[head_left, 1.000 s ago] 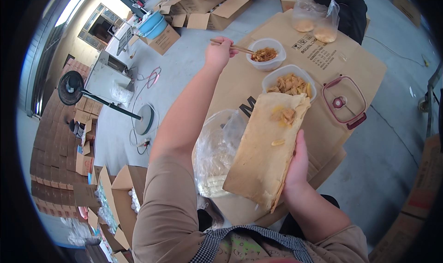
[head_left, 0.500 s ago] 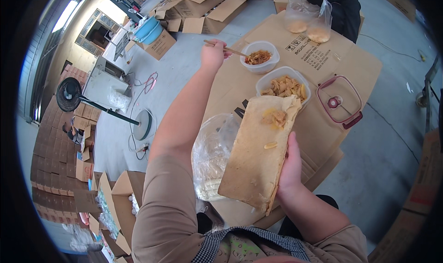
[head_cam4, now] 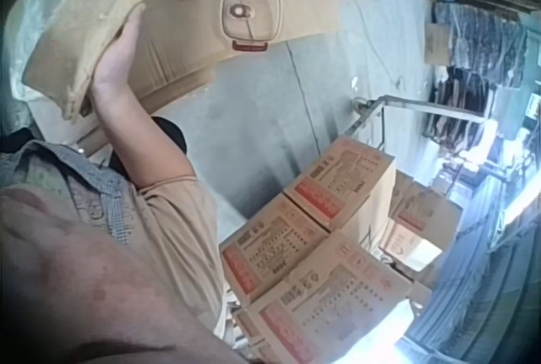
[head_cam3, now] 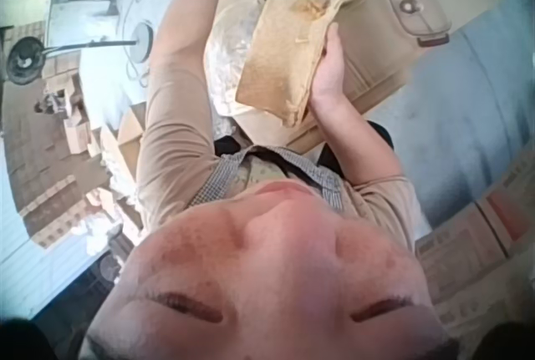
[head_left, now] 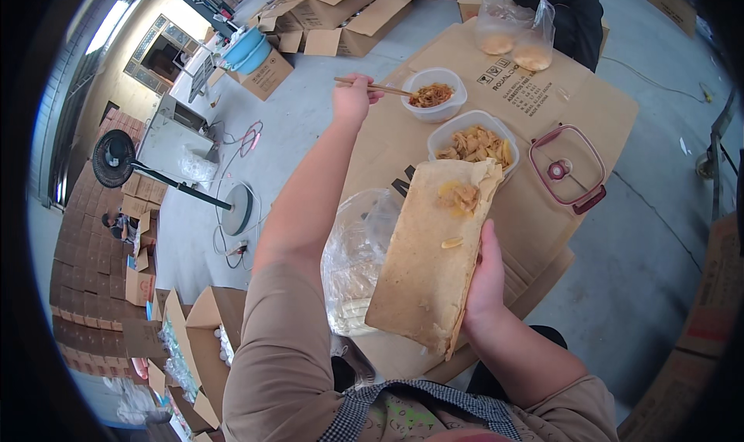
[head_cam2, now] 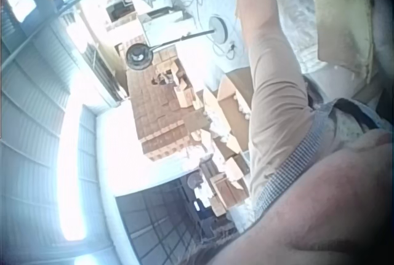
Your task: The person holds a thin flatbread and uses chopsticks to place shredded ingredients onto it from a plastic container. They continue adding ingredients and then fold the flatbread over the filling.
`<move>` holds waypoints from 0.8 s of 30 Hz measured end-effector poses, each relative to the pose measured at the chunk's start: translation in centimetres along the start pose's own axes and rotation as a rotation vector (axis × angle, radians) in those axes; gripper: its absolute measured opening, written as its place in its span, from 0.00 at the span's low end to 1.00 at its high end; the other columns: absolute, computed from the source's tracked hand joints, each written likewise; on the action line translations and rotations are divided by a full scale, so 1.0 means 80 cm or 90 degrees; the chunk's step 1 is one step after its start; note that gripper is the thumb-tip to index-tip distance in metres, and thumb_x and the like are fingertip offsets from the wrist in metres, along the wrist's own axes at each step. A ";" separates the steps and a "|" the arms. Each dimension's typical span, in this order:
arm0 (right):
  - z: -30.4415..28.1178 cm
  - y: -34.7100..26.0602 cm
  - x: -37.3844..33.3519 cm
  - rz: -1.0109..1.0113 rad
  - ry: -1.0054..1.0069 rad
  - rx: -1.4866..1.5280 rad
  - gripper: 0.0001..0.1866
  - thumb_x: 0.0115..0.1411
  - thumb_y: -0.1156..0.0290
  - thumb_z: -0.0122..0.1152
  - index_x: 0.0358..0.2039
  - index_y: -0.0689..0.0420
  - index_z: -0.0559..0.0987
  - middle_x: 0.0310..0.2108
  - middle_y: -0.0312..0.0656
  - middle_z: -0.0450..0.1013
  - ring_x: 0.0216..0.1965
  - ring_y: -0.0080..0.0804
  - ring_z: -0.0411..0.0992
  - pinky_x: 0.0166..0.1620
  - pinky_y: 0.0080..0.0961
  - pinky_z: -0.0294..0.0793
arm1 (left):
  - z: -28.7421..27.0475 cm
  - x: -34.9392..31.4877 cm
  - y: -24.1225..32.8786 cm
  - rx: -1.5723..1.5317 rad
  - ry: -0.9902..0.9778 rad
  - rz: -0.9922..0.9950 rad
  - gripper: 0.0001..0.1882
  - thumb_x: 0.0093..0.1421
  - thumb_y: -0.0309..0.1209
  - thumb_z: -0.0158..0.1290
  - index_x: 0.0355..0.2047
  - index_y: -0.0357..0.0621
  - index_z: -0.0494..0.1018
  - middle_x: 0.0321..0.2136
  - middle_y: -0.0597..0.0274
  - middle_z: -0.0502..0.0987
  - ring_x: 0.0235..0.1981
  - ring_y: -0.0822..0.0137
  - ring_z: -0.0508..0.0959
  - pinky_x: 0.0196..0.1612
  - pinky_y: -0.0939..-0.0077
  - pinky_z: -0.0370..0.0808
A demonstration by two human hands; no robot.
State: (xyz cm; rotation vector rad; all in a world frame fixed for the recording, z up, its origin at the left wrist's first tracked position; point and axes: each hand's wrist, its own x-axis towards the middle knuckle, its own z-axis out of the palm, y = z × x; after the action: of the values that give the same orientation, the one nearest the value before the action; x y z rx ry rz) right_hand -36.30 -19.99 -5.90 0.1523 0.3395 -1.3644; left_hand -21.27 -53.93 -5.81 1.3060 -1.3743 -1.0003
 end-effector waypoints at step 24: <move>-0.005 -0.009 0.008 -0.027 0.020 -0.024 0.35 0.68 0.39 0.37 0.63 0.51 0.65 0.59 0.43 0.68 0.58 0.42 0.68 0.60 0.41 0.67 | -0.036 -0.126 0.097 -0.179 -0.053 0.055 0.09 0.67 0.28 0.45 0.39 0.34 0.71 0.34 0.50 0.79 0.33 0.58 0.83 0.39 0.70 0.81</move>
State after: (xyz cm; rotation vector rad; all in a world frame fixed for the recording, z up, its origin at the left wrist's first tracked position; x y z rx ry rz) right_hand -36.92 -20.58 -6.41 0.1360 0.3972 -1.3970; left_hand -20.39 -43.02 1.36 0.9983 -1.2870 -1.1527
